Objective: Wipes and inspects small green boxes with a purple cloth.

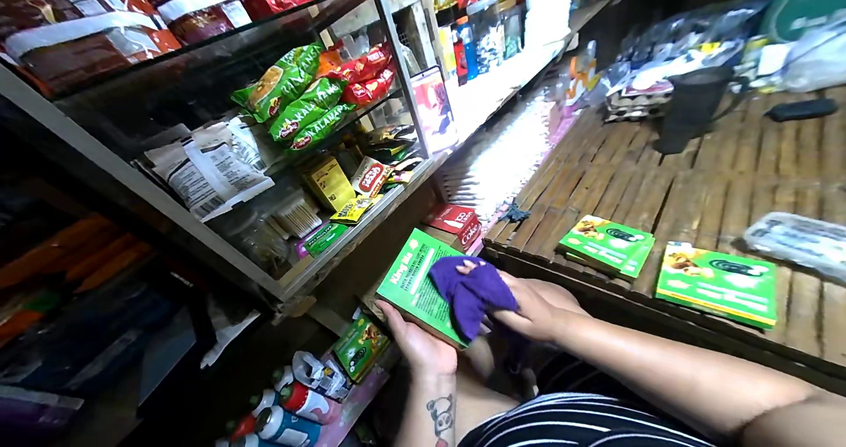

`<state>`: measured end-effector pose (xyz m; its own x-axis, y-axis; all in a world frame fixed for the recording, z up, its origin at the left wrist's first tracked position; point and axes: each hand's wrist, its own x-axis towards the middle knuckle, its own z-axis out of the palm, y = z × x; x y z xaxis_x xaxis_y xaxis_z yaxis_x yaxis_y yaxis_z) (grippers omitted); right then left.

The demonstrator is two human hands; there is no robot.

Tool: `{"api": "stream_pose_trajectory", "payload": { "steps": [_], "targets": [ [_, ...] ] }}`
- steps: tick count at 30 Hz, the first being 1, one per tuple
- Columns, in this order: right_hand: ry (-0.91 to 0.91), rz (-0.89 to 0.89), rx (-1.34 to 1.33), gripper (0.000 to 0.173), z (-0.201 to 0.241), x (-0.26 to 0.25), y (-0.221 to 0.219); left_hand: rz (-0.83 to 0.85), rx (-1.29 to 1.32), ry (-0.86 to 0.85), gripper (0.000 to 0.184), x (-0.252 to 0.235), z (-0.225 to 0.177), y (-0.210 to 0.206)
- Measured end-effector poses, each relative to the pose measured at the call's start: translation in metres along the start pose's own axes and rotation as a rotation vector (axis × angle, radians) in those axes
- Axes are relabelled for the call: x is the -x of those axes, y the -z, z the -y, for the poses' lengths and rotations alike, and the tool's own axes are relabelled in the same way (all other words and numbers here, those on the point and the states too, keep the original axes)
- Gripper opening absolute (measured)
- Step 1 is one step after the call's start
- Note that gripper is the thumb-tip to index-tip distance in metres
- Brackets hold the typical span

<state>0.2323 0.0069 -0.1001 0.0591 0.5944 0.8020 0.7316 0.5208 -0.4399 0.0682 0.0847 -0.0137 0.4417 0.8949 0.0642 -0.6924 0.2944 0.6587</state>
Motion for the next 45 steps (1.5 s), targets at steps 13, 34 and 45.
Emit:
{"api": "stream_pose_trajectory", "payload": {
  "steps": [13,34,45],
  "targets": [
    [0.133,0.139,-0.096,0.052,0.039,0.007,-0.019,0.044,-0.281,-0.160,0.059,-0.006,0.014,0.020],
    [-0.174,-0.064,-0.033,0.055,0.004,-0.018,0.011,0.191,-0.366,0.239,0.074,0.026,0.041,0.008],
    [-0.027,0.113,-0.050,0.058,0.033,0.014,-0.028,0.119,-0.182,0.026,0.069,0.000,0.011,0.013]
  ]
}}
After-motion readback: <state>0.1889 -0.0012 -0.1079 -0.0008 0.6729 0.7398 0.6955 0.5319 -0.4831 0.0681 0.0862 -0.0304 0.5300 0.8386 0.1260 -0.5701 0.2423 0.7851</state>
